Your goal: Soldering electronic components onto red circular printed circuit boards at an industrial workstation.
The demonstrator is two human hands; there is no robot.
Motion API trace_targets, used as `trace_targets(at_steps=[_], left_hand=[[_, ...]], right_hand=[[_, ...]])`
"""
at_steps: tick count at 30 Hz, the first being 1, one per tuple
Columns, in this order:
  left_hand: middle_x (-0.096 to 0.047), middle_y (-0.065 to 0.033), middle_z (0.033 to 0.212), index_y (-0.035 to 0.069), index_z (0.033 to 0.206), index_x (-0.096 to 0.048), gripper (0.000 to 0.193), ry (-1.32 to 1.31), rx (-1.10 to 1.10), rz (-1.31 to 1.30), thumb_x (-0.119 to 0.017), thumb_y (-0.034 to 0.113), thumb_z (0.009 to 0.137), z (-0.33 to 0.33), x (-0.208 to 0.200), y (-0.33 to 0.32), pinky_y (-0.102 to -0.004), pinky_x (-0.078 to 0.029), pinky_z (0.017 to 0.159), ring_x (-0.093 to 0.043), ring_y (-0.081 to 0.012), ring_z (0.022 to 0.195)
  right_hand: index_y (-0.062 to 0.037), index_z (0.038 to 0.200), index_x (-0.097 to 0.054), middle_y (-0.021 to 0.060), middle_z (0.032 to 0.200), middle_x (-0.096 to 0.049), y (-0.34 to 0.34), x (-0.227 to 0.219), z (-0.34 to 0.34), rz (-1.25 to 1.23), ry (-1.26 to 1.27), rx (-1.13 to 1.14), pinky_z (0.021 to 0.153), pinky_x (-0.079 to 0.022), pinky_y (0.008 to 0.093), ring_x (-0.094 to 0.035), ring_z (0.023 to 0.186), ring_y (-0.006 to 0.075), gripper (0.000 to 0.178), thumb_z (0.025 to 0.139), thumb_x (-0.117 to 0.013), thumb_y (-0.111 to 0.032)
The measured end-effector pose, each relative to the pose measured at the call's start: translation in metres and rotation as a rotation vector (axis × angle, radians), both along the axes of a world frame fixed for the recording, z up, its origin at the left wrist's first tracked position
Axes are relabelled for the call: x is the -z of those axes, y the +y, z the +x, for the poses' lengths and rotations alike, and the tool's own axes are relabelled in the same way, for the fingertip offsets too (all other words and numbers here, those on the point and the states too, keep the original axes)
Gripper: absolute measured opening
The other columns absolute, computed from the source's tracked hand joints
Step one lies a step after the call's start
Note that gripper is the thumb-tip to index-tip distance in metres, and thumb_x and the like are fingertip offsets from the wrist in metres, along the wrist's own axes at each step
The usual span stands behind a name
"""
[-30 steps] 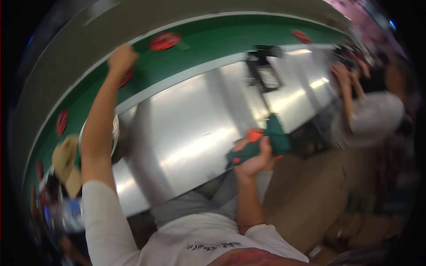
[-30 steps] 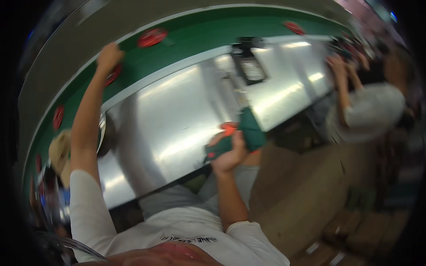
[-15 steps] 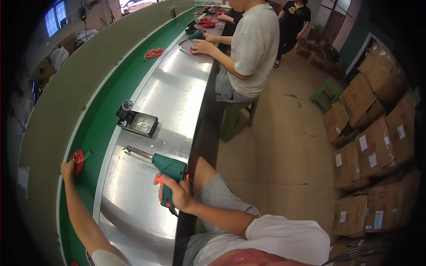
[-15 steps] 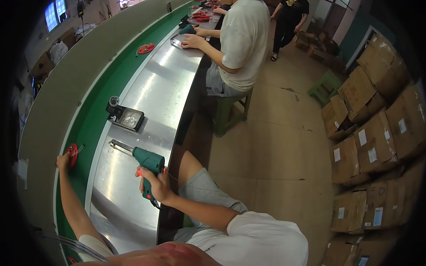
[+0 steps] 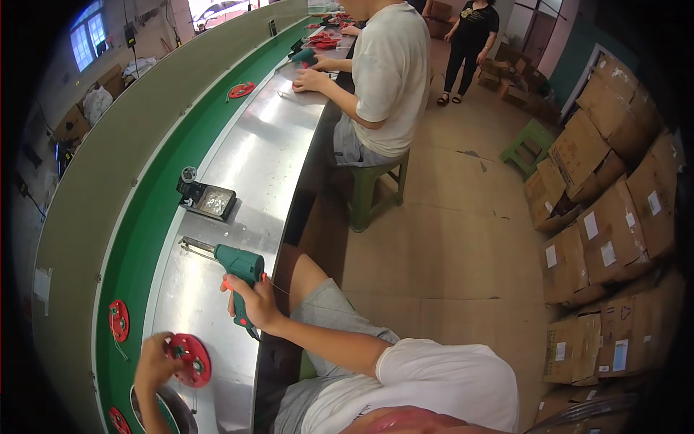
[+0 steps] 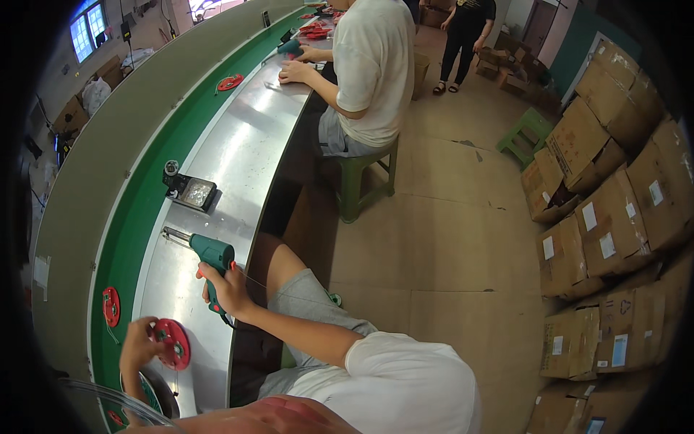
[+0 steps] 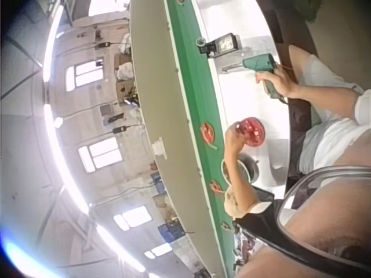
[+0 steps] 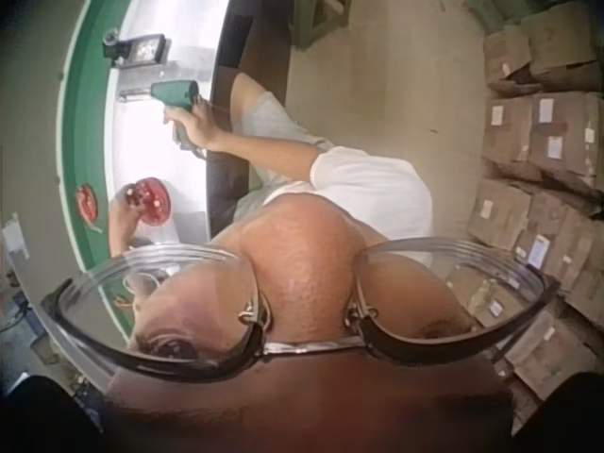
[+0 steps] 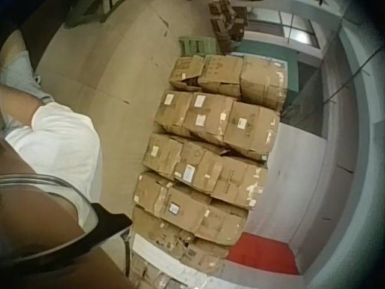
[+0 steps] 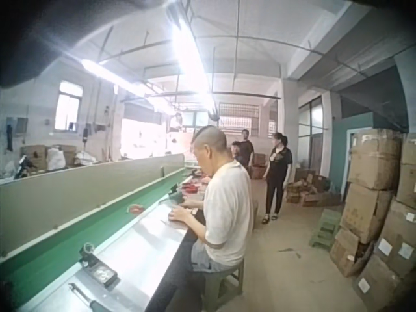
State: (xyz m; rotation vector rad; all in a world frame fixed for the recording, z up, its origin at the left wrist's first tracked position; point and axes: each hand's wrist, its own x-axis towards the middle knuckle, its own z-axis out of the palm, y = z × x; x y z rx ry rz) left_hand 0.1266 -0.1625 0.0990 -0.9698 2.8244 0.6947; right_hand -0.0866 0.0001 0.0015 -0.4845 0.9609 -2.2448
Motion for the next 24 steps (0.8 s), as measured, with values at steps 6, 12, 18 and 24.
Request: trace_targets(at_steps=[6,12,18,24], left_hand=[[-0.062,-0.0152,0.088,-0.005,0.125,-0.059,0.056,0.215,-0.111,-0.227,-0.063,-0.01,0.069,0.062,0.045,0.046,-0.0346,-0.049,0.071,-0.06,-0.0242,0.078],[-0.06,-0.0198,0.096,-0.006,0.116,-0.061,0.031,0.333,-0.232,-0.293,-0.058,-0.002,0.085,0.075,0.069,0.083,-0.0456,-0.045,0.078,-0.057,-0.0376,0.09],[-0.056,-0.0185,0.088,-0.005,0.114,-0.064,0.031,0.395,-0.165,-0.424,-0.06,-0.002,0.084,0.072,0.069,0.094,-0.0446,-0.044,0.074,-0.056,-0.0359,0.082],[-0.056,-0.0191,0.087,-0.003,0.116,-0.065,0.03,0.359,-0.209,-0.405,-0.058,-0.001,0.087,0.069,0.063,0.099,-0.0454,-0.043,0.074,-0.055,-0.0364,0.082]], right_hand=[[0.0018,0.096,-0.06,0.0101,0.081,-0.065,0.002,0.006,0.002,0.011,0.043,-0.019,0.044,-0.046,0.0306,-0.059,0.047,0.0178,0.024,0.096,-0.058,-0.023],[0.0025,0.095,-0.059,0.0123,0.08,-0.064,0.001,0.003,-0.001,0.023,0.081,-0.035,0.042,-0.046,0.0317,-0.059,0.045,0.0193,0.027,0.095,-0.059,-0.025],[0.0008,0.09,-0.059,0.0099,0.076,-0.062,-0.001,-0.003,-0.005,0.028,0.055,-0.028,0.041,-0.046,0.0313,-0.059,0.044,0.0187,0.027,0.094,-0.059,-0.026],[0.0016,0.092,-0.059,0.0119,0.077,-0.062,0.002,-0.004,-0.008,0.053,0.046,-0.027,0.04,-0.046,0.0316,-0.058,0.044,0.0195,0.026,0.093,-0.059,-0.024]])
